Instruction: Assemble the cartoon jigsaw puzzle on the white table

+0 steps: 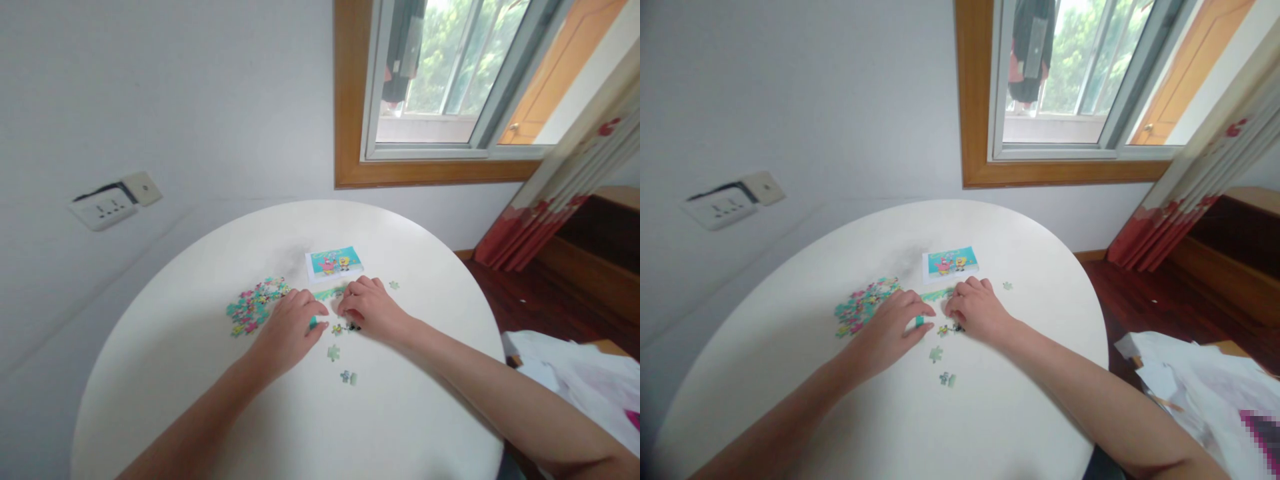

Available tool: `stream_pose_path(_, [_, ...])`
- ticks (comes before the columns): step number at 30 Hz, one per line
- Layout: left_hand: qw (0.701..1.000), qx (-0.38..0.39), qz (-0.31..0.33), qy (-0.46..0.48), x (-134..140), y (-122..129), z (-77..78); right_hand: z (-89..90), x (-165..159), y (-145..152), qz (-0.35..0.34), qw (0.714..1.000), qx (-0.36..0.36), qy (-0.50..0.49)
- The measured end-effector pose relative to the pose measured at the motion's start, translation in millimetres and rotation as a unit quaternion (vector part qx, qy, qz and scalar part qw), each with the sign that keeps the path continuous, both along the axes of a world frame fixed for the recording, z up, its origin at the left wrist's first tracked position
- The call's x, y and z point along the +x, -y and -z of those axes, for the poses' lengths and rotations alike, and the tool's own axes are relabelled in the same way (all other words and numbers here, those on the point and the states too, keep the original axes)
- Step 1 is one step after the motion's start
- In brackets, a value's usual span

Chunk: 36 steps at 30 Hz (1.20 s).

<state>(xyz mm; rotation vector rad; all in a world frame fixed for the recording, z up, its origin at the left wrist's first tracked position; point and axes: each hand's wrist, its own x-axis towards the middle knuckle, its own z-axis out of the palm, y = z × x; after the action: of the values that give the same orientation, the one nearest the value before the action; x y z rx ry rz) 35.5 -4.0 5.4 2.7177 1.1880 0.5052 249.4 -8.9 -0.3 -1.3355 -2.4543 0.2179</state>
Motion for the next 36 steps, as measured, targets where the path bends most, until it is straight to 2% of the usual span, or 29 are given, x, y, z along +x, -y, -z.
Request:
stream_pose_path(8, [1.000, -0.010, -0.005, -0.001, -1, 0, -0.4, -4.4, 9, -1, 0.027, 1.000, 0.002, 0.010])
stream_pose_path(18, [1.000, -0.008, -0.004, 0.002, 0, 2, -2.1, 0.0, -4, 3, 0.084, 0.996, -0.022, 0.017])
stream_pose_path(27, [1.000, -0.008, -0.003, 0.003, 2, 2, -3.0, 3.5, -2, -7, 0.075, 0.994, -0.080, -0.021])
stream_pose_path(36, [1.000, -0.004, -0.005, -0.002, 3, 0, 1.9, 5.1, -4, -10, 0.048, 0.991, -0.090, -0.086])
